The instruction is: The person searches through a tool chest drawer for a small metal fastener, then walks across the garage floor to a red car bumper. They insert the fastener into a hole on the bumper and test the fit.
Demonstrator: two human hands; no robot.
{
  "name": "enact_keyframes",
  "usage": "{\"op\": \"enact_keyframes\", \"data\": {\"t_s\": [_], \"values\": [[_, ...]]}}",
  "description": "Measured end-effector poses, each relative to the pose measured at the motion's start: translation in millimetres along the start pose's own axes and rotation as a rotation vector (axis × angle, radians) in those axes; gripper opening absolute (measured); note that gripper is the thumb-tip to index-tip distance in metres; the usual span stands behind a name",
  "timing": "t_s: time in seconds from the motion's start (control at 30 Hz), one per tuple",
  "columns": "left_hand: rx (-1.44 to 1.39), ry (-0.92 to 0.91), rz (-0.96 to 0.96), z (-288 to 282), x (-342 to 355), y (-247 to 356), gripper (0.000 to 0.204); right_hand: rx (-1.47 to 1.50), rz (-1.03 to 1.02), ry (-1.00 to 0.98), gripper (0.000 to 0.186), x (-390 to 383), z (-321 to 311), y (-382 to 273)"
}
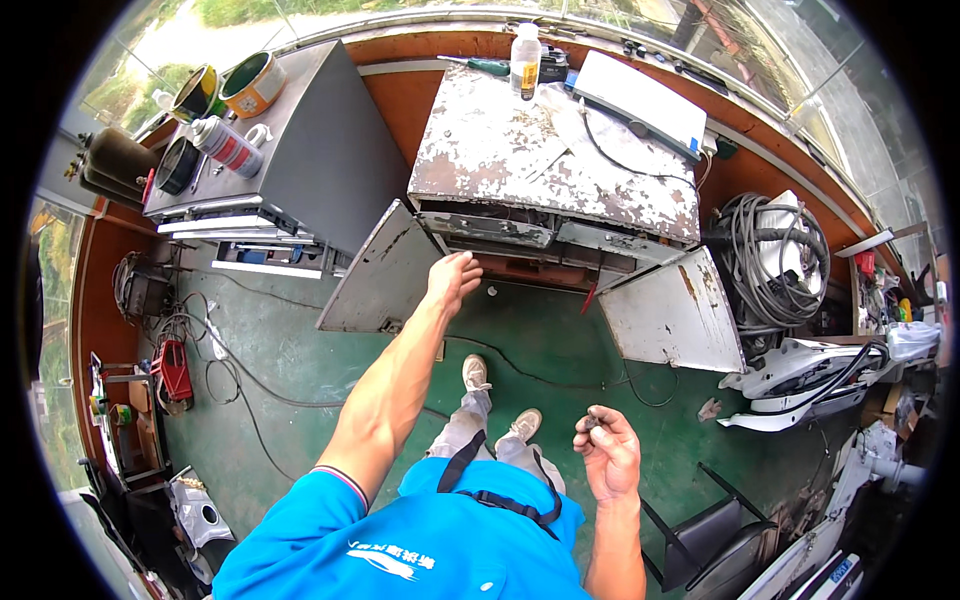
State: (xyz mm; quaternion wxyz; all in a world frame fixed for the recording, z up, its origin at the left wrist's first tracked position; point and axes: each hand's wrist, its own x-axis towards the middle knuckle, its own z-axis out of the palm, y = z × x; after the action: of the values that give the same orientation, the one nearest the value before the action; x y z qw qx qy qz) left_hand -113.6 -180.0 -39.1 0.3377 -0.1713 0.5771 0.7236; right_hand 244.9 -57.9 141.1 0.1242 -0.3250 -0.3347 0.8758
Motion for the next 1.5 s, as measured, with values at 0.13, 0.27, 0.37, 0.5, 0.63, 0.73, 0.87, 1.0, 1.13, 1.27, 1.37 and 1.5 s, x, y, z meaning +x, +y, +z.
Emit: {"op": "enact_keyframes", "data": {"t_s": [0.13,0.27,0.37,0.5,0.63,0.73,0.87,1.0,1.13,1.27,1.37,1.5], "values": [[-0.320,0.044,-0.089,29.5,61.0,11.8,0.038,-0.020,-0.047,0.085,0.027,2.7,12.9,4.7],[-0.418,0.079,-0.114,39.4,77.3,5.8,0.025,0.006,-0.070,0.183,0.027,-1.1,20.4,12.9],[-0.528,0.120,-0.168,36.7,77.6,3.6,0.016,0.033,-0.077,0.212,0.026,-4.6,24.5,20.1],[-0.752,-0.070,-0.175,34.4,65.2,0.8,0.014,0.101,-0.095,0.195,0.026,-8.3,29.5,26.3],[-0.809,-0.202,-0.148,27.8,46.8,9.6,0.011,0.237,-0.105,0.102,0.027,-5.7,30.6,30.2],[-0.740,-0.170,-0.108,16.5,21.6,-4.0,0.011,0.270,-0.091,-0.009,0.027,5.8,27.2,28.8],[-0.695,-0.140,-0.175,-0.4,-31.6,-22.8,0.011,0.187,-0.054,-0.035,0.024,39.6,26.1,20.4],[-0.667,-0.120,-0.209,-21.7,-70.6,-37.2,0.010,-0.193,0.012,0.002,0.025,99.5,49.6,2.2],[-0.637,-0.147,-0.179,-39.2,-71.2,-39.4,0.013,-0.707,-0.015,-0.026,0.026,172.1,79.9,8.7],[-0.572,-0.146,-0.153,-38.9,-68.6,-42.3,0.010,-1.535,-0.407,-0.061,0.030,239.3,83.7,36.3],[-0.539,-0.149,-0.142,-40.0,-73.3,-40.8,0.008,-1.926,-0.485,-0.045,0.020,258.1,108.8,51.3],[-0.484,-0.161,-0.134,-35.7,-86.2,-39.3,0.019,-2.104,-0.575,-0.142,0.014,290.4,114.4,69.6]]}}
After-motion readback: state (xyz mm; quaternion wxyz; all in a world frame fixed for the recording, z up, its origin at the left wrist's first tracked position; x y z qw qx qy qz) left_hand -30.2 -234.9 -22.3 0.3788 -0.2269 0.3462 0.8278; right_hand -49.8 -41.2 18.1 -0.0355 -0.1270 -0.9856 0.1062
